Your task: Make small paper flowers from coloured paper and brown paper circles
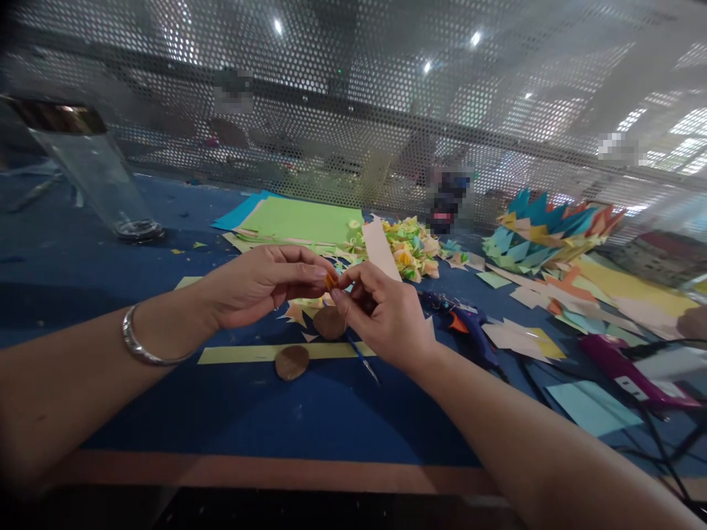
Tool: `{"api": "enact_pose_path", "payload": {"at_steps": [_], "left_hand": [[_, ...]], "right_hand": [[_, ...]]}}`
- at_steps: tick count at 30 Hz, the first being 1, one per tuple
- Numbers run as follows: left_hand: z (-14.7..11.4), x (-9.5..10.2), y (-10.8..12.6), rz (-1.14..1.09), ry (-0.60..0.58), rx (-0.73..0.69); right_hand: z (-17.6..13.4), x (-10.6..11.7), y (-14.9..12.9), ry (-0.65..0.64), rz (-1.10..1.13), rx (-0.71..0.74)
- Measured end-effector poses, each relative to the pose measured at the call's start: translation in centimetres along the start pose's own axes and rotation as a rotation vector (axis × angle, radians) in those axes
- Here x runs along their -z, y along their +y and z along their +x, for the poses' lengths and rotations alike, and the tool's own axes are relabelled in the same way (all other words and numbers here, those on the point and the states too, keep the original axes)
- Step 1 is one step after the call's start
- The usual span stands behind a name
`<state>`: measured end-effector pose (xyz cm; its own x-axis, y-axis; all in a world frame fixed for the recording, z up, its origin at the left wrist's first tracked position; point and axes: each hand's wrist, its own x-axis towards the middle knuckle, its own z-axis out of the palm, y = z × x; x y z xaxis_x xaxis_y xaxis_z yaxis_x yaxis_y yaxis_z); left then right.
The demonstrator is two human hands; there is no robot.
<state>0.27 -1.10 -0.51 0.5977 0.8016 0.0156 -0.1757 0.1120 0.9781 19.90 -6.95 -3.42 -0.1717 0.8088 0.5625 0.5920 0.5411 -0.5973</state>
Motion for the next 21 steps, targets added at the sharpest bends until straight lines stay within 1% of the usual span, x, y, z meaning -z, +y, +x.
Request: {"api": "enact_pose_path", "payload": {"at_steps": [5, 9, 12, 18, 21], "left_hand": [[-0.20, -0.17, -0.05, -0.012, -0.004, -0.008], [-0.34, -0.31, -0.07, 0.035, 0.015, -0.027], [-0.29, -0.33, -0.14, 0.051, 0.040, -0.033], [-0.09, -0.14, -0.31, 0.049, 0.031, -0.065], [-0.15, -0.05, -0.36, 0.093, 0.031, -0.093]], "right_hand": [[0.02, 0.03, -0.08, -0.027, -0.004, -0.002], [0.00, -0.02, 0.29, -0.044, -0.005, -0.004], [-0.02, -0.09, 0.47, -0.045, -0.007, -0.012], [0.07, 0.09, -0.14, -0.028, -0.023, -0.018], [0.08, 0.11, -0.26, -0.031, -0.002, -0.018]]}}
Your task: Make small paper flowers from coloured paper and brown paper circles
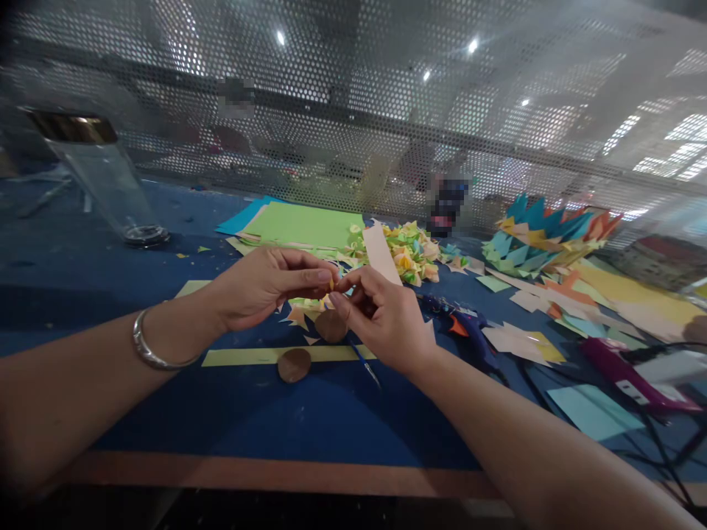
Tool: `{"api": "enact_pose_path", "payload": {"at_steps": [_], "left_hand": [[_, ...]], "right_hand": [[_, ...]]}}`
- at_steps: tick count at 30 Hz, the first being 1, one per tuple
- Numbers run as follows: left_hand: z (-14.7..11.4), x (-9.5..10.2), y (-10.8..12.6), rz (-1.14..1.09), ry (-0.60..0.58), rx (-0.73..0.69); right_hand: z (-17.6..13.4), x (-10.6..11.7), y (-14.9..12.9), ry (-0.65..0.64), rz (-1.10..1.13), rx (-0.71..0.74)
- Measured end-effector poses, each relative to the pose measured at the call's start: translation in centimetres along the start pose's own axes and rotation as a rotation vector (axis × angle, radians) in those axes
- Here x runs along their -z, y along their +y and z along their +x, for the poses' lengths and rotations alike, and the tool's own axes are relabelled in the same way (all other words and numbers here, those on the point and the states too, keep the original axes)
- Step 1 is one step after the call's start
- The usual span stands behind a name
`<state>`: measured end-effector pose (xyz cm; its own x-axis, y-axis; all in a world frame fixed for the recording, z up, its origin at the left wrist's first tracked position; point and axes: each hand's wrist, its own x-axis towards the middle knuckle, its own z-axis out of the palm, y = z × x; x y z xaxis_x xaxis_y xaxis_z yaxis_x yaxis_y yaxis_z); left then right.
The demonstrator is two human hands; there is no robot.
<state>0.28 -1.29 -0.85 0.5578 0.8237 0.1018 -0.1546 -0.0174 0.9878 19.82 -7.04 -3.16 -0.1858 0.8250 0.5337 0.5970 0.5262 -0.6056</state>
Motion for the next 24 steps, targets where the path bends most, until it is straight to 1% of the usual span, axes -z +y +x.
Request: {"api": "enact_pose_path", "payload": {"at_steps": [5, 8, 17, 24], "left_hand": [[-0.18, 0.03, -0.04, 0.136, -0.032, -0.065], [-0.22, 0.00, -0.05, 0.192, -0.029, -0.090], [-0.11, 0.12, -0.10, 0.253, -0.005, -0.139], [-0.17, 0.10, -0.02, 0.205, -0.022, -0.097]], "right_hand": [[0.01, -0.12, 0.19, 0.015, 0.017, -0.004], [0.06, -0.18, 0.29, 0.009, 0.034, -0.012], [0.16, -0.17, 0.24, -0.003, 0.100, -0.043], [0.07, -0.08, 0.31, -0.009, 0.116, -0.040]]}}
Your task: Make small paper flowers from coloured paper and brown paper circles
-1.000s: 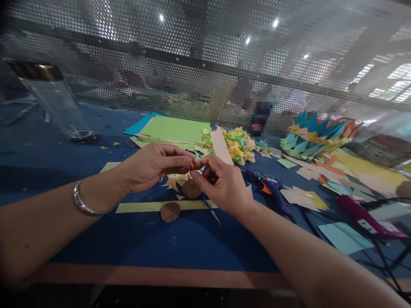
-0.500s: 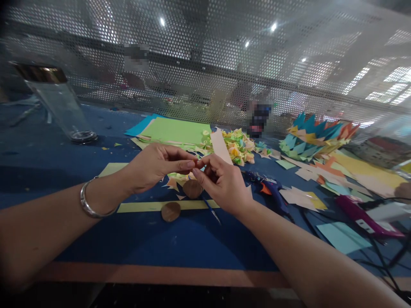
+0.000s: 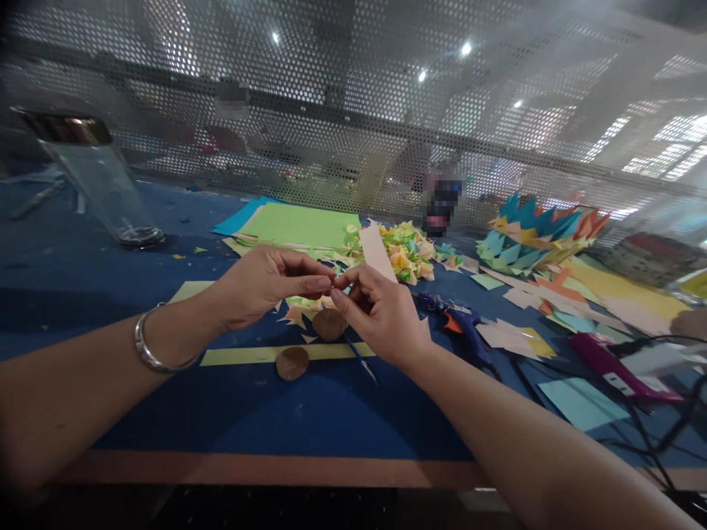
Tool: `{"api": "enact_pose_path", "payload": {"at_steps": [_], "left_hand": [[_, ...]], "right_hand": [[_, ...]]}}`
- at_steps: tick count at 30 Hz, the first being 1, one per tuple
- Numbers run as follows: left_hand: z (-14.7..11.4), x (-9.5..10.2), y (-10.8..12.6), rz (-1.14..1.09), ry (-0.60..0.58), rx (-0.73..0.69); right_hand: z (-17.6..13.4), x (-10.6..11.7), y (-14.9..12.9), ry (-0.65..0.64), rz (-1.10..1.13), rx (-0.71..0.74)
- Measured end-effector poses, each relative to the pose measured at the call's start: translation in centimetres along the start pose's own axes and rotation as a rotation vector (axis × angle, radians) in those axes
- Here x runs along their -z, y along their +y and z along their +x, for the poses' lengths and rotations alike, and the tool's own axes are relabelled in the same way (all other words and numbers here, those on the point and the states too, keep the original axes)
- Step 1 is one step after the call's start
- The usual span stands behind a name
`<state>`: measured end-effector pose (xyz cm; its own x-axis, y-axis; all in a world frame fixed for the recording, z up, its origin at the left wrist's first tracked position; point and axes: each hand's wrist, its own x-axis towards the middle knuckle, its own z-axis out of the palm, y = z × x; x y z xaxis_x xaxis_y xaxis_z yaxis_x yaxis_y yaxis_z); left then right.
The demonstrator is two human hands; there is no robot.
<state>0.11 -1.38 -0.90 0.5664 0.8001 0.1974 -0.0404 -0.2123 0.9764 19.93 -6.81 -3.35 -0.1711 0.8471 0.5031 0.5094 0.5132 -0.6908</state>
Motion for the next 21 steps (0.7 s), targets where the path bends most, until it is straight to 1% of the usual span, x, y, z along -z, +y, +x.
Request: {"api": "enact_pose_path", "payload": {"at_steps": [9, 15, 19, 21], "left_hand": [[0.02, 0.05, -0.30, -0.072, 0.021, 0.001], [0.03, -0.22, -0.63, -0.134, 0.009, -0.001], [-0.05, -0.29, -0.25, -0.099, 0.008, -0.011], [0.01, 0.23, 0.17, -0.015, -0.008, -0.024]], "right_hand": [[-0.10, -0.11, -0.05, 0.012, -0.078, 0.018], [-0.19, -0.19, -0.02, 0.051, -0.111, 0.049], [-0.20, -0.11, -0.16, 0.106, -0.134, 0.058], [-0.16, -0.05, -0.30, 0.142, -0.127, 0.046]]}}
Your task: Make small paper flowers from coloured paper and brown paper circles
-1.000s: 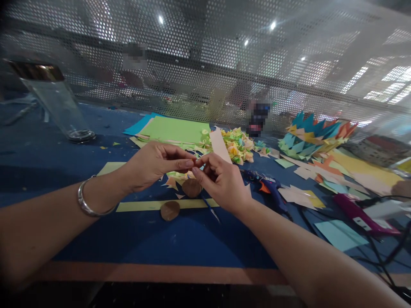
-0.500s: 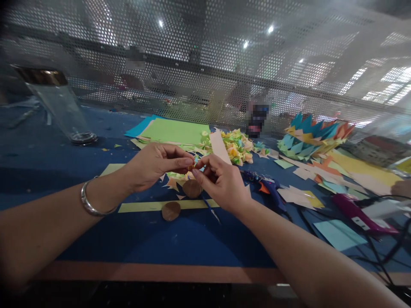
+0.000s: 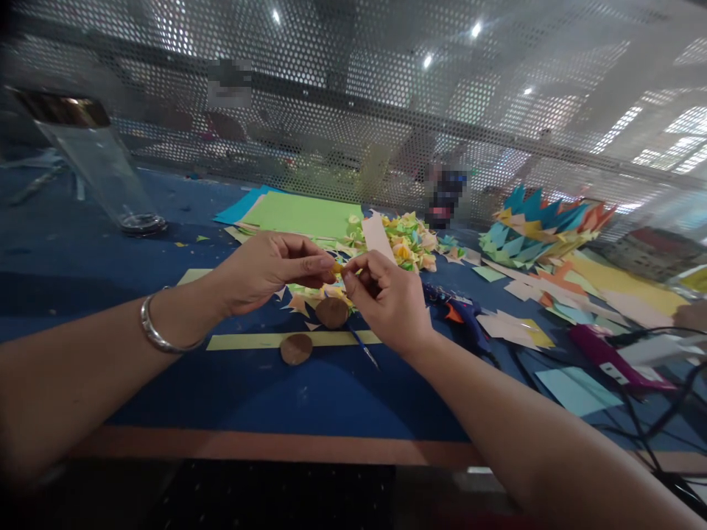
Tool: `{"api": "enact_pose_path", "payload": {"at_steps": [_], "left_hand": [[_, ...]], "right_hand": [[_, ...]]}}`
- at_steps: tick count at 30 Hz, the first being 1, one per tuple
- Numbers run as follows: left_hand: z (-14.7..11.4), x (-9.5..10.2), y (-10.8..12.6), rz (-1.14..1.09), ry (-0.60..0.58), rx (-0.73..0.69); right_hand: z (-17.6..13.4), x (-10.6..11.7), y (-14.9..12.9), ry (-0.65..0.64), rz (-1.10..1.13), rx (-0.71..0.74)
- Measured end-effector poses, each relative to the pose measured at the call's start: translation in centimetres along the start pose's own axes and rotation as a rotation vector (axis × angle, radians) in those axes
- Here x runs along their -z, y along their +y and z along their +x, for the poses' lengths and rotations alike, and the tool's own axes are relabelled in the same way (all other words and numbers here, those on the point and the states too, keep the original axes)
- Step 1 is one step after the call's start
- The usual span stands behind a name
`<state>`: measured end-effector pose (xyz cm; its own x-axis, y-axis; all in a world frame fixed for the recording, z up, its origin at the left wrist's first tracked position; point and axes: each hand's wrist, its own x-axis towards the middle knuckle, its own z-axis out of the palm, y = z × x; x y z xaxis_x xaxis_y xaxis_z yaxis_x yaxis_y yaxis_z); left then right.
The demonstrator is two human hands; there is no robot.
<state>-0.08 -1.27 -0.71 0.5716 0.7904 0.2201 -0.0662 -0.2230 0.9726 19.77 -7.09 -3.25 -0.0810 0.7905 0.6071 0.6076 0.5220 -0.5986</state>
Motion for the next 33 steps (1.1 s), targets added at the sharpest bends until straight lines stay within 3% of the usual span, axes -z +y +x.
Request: {"api": "enact_pose_path", "payload": {"at_steps": [4, 8, 11, 15, 23, 28, 33], "left_hand": [[0.5, 2.4, 0.7, 0.456, -0.056, -0.038], [0.9, 4.3, 1.0, 0.786, -0.236, 0.054], [0.8, 4.2, 1.7, 0.896, -0.392, 0.153], [0.6, 3.3, 2.5, 0.968, -0.445, 0.225], [0.6, 4.0, 2.2, 0.924, -0.341, 0.228], [0.6, 2.6, 1.4, 0.507, -0.104, 0.203], [0.3, 0.3, 0.8, 0.194, 0.013, 0.230]], "right_hand": [[0.2, 0.1, -0.2, 0.020, 0.033, -0.053], [0.3, 0.3, 0.1, -0.011, 0.045, -0.051], [0.3, 0.3, 0.4, -0.047, 0.053, -0.044], [0.2, 0.4, 0.5, -0.077, 0.069, -0.033], [0.1, 0.4, 0.6, -0.101, 0.042, -0.019], [0.0, 0.4, 0.4, -0.075, 0.024, -0.001], [-0.2, 0.4, -0.1, -0.035, 0.028, 0.018]]}}
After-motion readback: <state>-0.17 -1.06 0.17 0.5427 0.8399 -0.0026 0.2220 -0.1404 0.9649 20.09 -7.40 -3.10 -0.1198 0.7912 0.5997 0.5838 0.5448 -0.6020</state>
